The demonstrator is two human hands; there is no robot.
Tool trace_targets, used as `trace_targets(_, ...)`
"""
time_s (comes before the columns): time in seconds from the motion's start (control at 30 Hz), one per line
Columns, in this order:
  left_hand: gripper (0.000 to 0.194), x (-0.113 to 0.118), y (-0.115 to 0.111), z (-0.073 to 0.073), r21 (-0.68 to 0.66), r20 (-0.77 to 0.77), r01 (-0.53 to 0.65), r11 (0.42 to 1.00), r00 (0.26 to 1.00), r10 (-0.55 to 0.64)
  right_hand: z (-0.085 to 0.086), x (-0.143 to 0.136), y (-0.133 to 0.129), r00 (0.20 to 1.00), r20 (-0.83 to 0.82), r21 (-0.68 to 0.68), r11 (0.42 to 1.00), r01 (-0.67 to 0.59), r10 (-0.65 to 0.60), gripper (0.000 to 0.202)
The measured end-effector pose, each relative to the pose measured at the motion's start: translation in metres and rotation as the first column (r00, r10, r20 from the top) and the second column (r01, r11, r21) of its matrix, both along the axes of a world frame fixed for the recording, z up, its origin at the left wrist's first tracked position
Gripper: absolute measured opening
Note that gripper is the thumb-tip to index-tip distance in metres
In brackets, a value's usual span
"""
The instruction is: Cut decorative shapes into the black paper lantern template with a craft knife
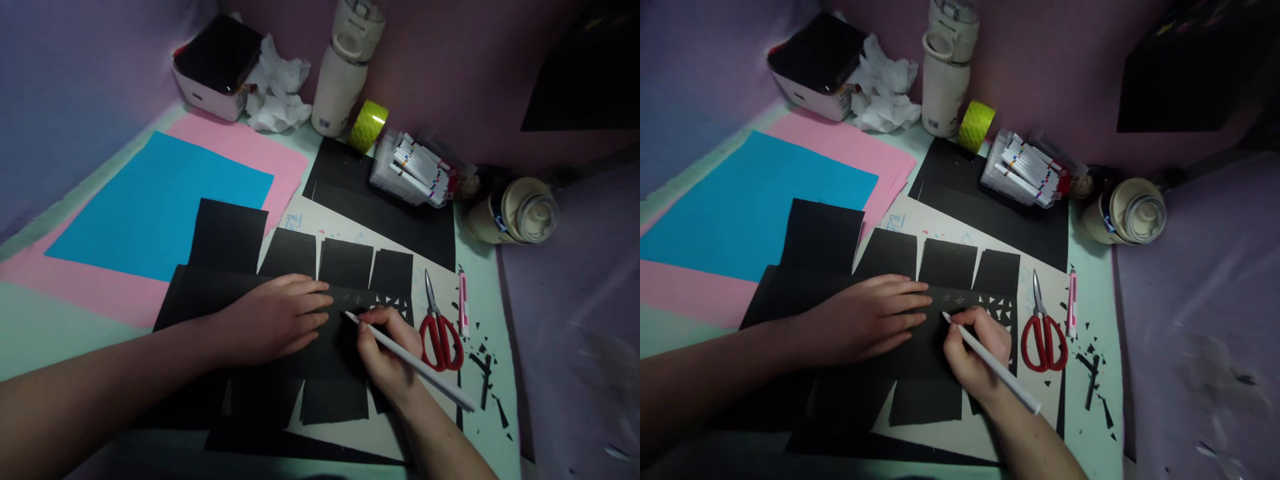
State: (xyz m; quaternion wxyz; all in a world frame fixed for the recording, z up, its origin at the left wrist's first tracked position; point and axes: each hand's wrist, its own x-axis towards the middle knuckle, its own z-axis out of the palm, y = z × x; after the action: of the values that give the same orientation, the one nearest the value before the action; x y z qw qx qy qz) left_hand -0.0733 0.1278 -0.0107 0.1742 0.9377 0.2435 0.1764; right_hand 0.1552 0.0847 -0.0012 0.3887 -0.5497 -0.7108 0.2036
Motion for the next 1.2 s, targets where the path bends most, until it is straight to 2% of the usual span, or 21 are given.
trace_targets(0.1,0.022,-0.0001,-0.0005,-0.0017,0.010,0.024,-0.012,1.000,1.000,0.012,-0.0056,-0.0013,0.0009,0.999,0.010,0.010,0.999,-0.031,0.031,0.007)
trace_targets(0.53,0.021,-0.0005,-0.0029,-0.0038,0.024,0.050,-0.042,0.999,0.998,0.041,-0.0007,-0.0034,-0.0001,0.998,0.048,-0.045,0.998,-0.047,0.049,0.008)
trace_targets(0.73,0.023,-0.0004,-0.0021,-0.0032,0.021,0.053,-0.033,0.999,0.998,0.032,-0.0052,-0.0005,-0.0009,0.996,0.044,-0.036,0.996,-0.079,0.080,0.010)
trace_targets(0.97,0.023,-0.0008,-0.0013,-0.0035,0.026,0.048,-0.027,0.999,0.999,0.026,-0.0055,-0.0007,-0.0009,0.998,0.049,-0.039,0.999,-0.037,0.039,0.008)
trace_targets(1.2,0.023,-0.0005,-0.0007,-0.0022,-0.007,0.040,-0.022,1.000,0.999,0.022,-0.0050,0.0013,-0.0012,0.996,0.064,-0.039,0.997,-0.062,0.064,0.010)
